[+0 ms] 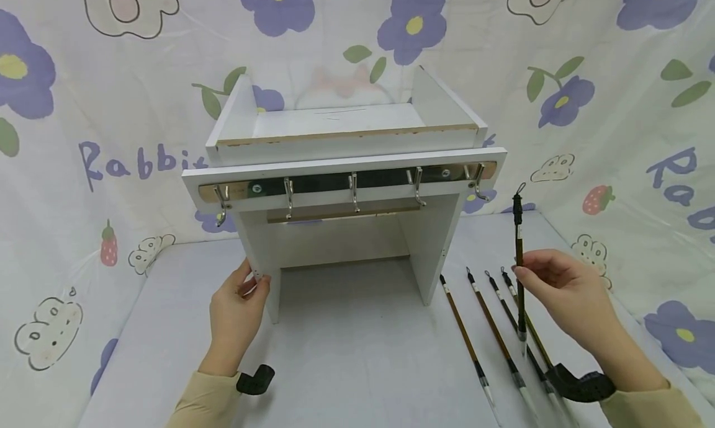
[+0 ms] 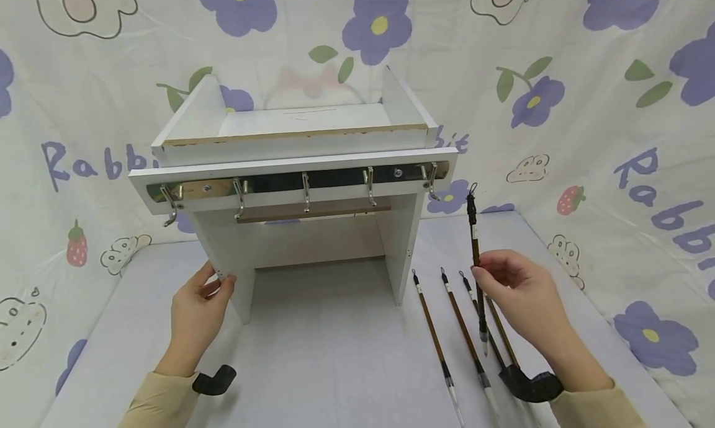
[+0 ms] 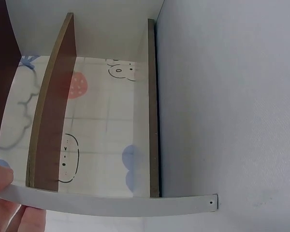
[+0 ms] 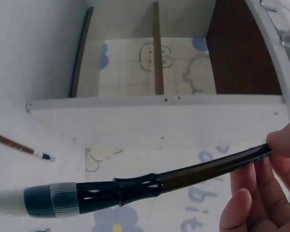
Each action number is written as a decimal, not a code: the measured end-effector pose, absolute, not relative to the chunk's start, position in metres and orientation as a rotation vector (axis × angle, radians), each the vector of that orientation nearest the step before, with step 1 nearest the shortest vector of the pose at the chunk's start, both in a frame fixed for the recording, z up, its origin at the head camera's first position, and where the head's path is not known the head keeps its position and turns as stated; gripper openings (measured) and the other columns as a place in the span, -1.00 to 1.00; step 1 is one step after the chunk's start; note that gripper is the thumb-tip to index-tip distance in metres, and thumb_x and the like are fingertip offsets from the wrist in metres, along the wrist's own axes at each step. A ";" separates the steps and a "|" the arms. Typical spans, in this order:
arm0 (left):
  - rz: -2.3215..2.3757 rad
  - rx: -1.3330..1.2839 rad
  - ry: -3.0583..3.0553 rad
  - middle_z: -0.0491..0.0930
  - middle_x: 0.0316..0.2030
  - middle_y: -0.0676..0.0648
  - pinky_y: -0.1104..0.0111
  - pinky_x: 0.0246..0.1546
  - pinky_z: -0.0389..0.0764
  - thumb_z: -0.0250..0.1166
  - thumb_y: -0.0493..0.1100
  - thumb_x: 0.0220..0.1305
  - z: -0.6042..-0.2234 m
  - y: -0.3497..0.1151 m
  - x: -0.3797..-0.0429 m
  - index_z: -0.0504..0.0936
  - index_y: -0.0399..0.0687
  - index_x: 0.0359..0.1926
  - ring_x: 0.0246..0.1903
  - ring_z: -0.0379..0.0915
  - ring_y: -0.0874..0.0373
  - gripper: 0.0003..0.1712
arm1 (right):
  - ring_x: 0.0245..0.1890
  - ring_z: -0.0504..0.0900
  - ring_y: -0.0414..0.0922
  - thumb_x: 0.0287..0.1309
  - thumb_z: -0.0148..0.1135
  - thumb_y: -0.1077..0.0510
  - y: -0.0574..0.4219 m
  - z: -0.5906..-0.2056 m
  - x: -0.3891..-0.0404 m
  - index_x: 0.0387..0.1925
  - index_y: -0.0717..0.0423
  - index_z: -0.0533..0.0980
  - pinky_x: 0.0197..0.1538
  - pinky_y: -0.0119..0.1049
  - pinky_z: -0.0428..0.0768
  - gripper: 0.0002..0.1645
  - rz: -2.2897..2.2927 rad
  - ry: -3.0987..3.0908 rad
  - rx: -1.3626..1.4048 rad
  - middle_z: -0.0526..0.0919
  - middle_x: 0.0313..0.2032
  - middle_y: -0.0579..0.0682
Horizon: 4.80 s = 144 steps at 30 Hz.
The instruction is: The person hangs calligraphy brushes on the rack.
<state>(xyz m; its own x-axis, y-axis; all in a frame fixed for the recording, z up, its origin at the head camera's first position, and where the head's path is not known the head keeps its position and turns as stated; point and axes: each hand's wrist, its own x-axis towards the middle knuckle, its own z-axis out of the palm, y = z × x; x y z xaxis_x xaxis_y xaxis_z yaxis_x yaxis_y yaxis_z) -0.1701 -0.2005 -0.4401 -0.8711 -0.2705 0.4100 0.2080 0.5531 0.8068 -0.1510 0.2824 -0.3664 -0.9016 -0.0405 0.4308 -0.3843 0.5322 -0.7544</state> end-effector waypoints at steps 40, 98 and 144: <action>-1.293 0.045 -2.287 0.56 0.12 -0.13 0.35 -0.17 0.65 0.33 -0.23 0.25 -0.437 -0.199 -0.169 0.49 -0.11 0.27 -0.10 0.62 -0.04 -0.45 | -0.35 0.60 -0.28 0.13 0.33 0.36 0.264 -0.362 -0.140 -0.20 0.15 0.61 -0.33 -0.55 0.58 -0.82 1.251 -2.440 0.451 0.70 -0.32 -0.12; -1.272 0.037 -2.315 0.54 0.14 -0.12 0.34 -0.14 0.65 0.30 -0.19 0.28 -0.436 -0.200 -0.167 0.47 -0.12 0.29 -0.06 0.60 -0.01 -0.45 | -0.38 0.44 -0.31 -0.11 0.49 0.41 0.257 -0.371 -0.155 -0.26 0.19 0.62 -0.36 -0.63 0.39 -0.69 0.881 -2.173 0.383 0.61 -0.38 -0.09; -1.284 0.047 -2.308 0.54 0.14 -0.07 0.35 -0.17 0.66 0.32 -0.19 0.27 -0.439 -0.200 -0.169 0.47 -0.06 0.29 -0.08 0.61 0.01 -0.44 | -0.32 0.57 -0.21 0.19 0.34 0.15 0.222 -0.394 -0.170 -0.16 0.12 0.52 -0.28 -0.59 0.55 -0.77 1.234 -2.424 0.332 0.60 -0.31 -0.07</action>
